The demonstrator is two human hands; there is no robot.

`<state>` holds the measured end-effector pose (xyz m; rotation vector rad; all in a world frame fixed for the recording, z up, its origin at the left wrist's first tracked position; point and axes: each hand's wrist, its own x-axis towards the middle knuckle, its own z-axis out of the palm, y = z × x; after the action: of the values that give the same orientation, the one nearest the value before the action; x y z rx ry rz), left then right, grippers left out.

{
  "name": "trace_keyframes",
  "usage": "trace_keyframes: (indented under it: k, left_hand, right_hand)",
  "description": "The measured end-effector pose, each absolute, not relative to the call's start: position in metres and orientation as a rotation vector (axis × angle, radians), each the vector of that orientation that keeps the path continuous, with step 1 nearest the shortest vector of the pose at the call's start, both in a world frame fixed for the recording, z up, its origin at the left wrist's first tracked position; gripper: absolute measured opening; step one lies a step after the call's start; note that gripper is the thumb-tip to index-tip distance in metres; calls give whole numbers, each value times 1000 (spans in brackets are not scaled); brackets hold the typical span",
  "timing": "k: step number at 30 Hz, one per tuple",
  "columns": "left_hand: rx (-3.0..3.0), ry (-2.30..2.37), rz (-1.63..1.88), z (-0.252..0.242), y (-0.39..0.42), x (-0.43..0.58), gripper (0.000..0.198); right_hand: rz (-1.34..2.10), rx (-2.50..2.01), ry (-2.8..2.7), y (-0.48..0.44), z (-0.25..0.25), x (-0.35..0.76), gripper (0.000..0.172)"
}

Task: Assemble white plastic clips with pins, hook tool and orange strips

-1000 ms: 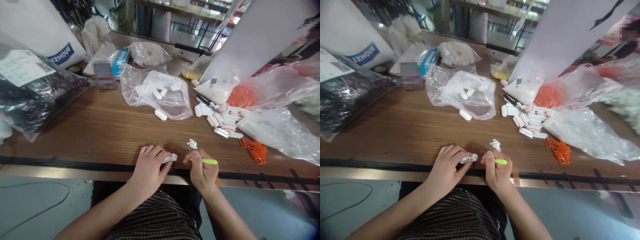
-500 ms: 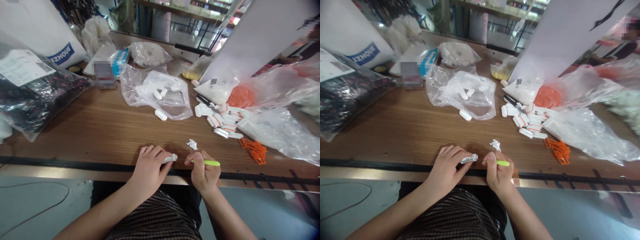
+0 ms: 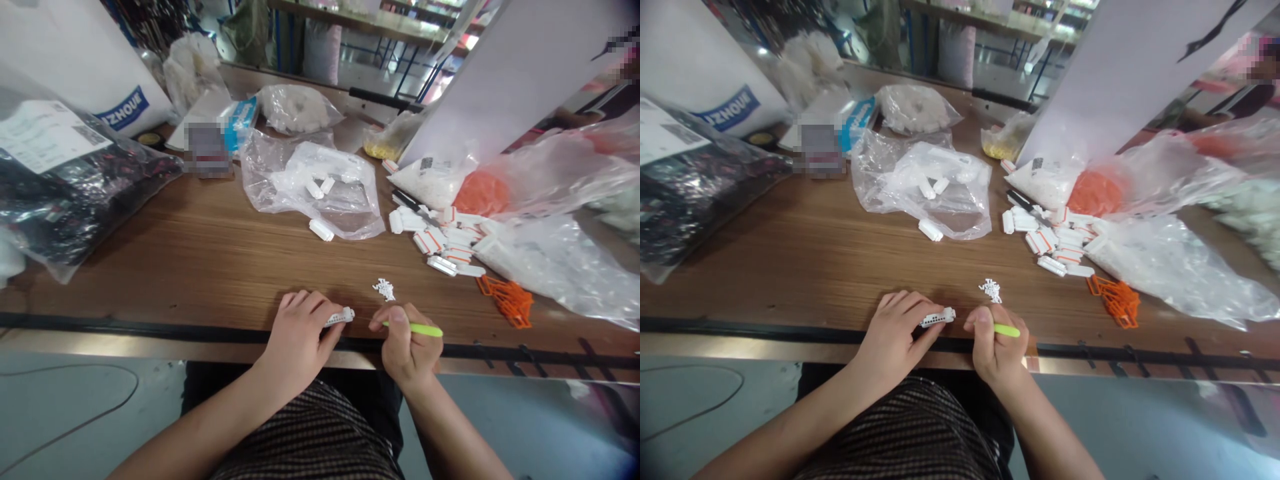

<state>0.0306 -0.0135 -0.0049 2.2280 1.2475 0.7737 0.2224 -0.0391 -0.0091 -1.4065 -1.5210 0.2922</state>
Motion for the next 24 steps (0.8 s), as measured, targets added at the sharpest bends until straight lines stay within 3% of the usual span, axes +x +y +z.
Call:
trace_keyframes:
  k: [24]
  left_hand:
    - [2227,1242,784,-4,-13,31,11]
  right_hand:
    - [299,-1418,-1498,-38,-9,222,36]
